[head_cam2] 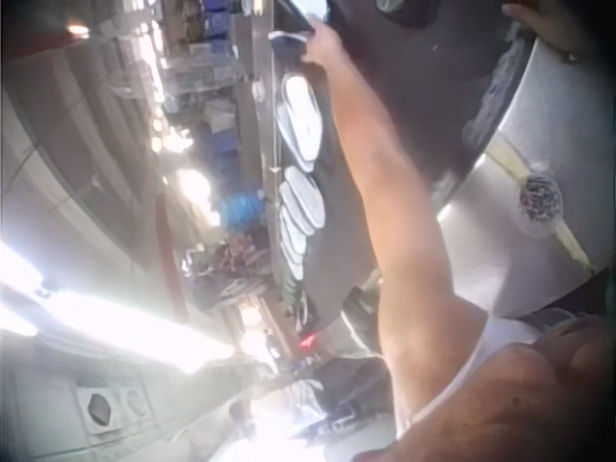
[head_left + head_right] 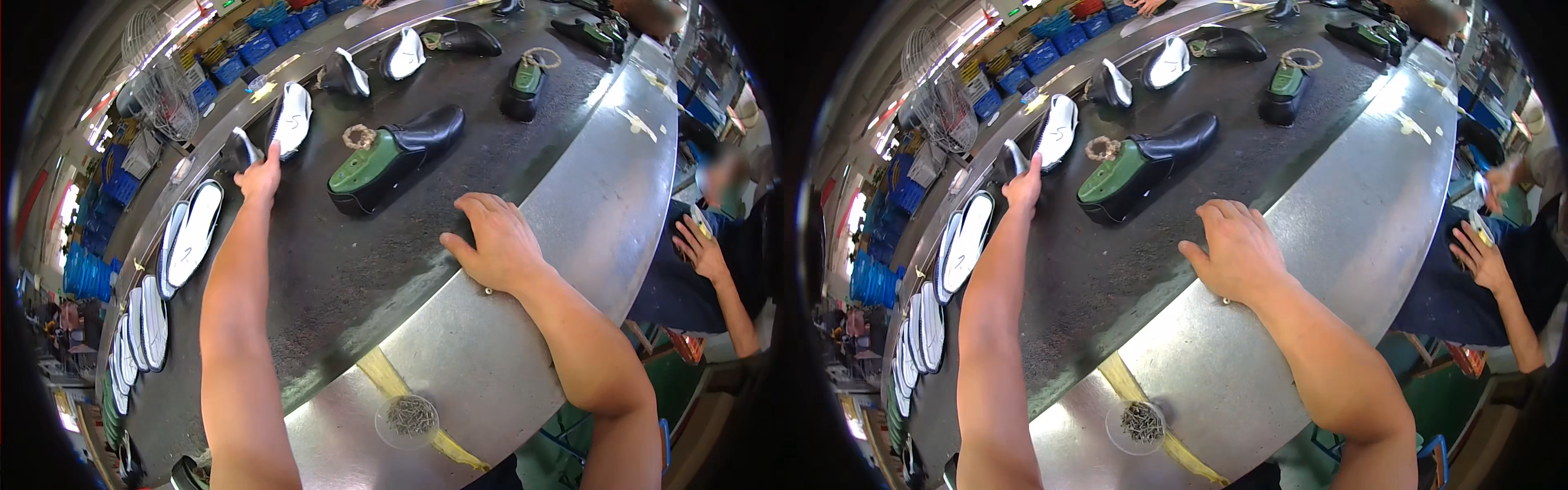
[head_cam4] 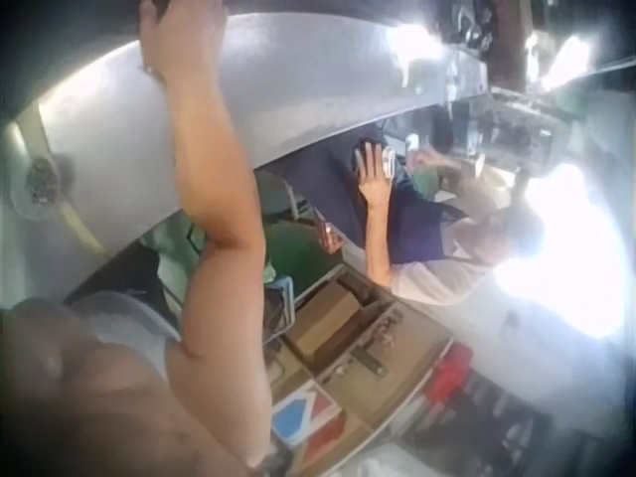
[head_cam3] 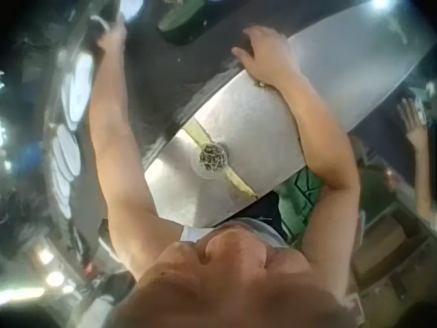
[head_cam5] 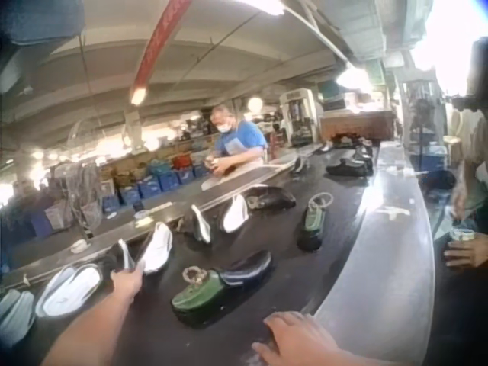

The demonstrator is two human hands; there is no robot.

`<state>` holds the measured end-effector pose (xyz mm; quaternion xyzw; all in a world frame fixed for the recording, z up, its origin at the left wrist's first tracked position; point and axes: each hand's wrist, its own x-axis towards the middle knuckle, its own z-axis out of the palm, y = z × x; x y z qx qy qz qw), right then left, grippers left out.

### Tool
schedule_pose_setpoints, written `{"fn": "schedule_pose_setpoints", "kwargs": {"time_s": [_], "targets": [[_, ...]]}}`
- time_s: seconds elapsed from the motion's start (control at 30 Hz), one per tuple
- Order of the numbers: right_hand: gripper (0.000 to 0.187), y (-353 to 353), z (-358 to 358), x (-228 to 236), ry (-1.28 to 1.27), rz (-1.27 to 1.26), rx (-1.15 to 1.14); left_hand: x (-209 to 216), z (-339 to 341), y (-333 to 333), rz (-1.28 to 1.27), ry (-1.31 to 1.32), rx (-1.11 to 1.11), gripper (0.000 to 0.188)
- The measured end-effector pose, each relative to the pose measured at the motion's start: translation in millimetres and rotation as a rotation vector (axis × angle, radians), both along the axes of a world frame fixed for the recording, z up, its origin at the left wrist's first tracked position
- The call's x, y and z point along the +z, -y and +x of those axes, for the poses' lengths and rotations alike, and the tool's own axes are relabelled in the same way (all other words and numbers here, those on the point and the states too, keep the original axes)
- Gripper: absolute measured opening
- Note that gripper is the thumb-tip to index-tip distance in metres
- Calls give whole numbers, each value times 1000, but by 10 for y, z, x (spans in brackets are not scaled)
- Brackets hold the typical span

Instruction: The recorder uses a scraping tool to clean or level the bottom of a shoe during assembly.

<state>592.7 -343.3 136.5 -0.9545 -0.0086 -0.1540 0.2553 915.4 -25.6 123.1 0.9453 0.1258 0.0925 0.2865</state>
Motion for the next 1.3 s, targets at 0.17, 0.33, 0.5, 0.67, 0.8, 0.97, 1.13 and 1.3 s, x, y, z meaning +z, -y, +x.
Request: {"fn": "schedule_pose_setpoints", "kwargs": {"time_s": [0.17, 0.33, 0.5, 0.67, 0.8, 0.97, 1.13, 1.3], "targets": [[51, -21, -54, 83, -75, 14, -25, 61, 18, 350, 168, -97, 165, 87], [51, -89, 83, 44, 19, 11, 24, 93, -176, -248, 238, 50, 51, 73], [47, 283, 22, -66, 51, -6, -1, 622, -1638, -433, -12, -60, -212, 64], [43, 234, 84, -129, 53, -44, -16, 936, -3268, -1167, 232, -272, -354, 76], [40, 205, 108, -96, 106, -114, -51, 581, -3744, -911, 241, -156, -179, 86], [40, 517, 110, -341, 231, -15, 43, 1020, -3555, -1130, 50, -181, -254, 75], [37, 522, -678, -441, 290, 527, 40, 1876, -4593, -1997, -295, -86, -48, 75], [16, -741, -2689, 193, 93, 475, 403, 2035, -6516, -2978, -666, 253, 235, 56]]}}
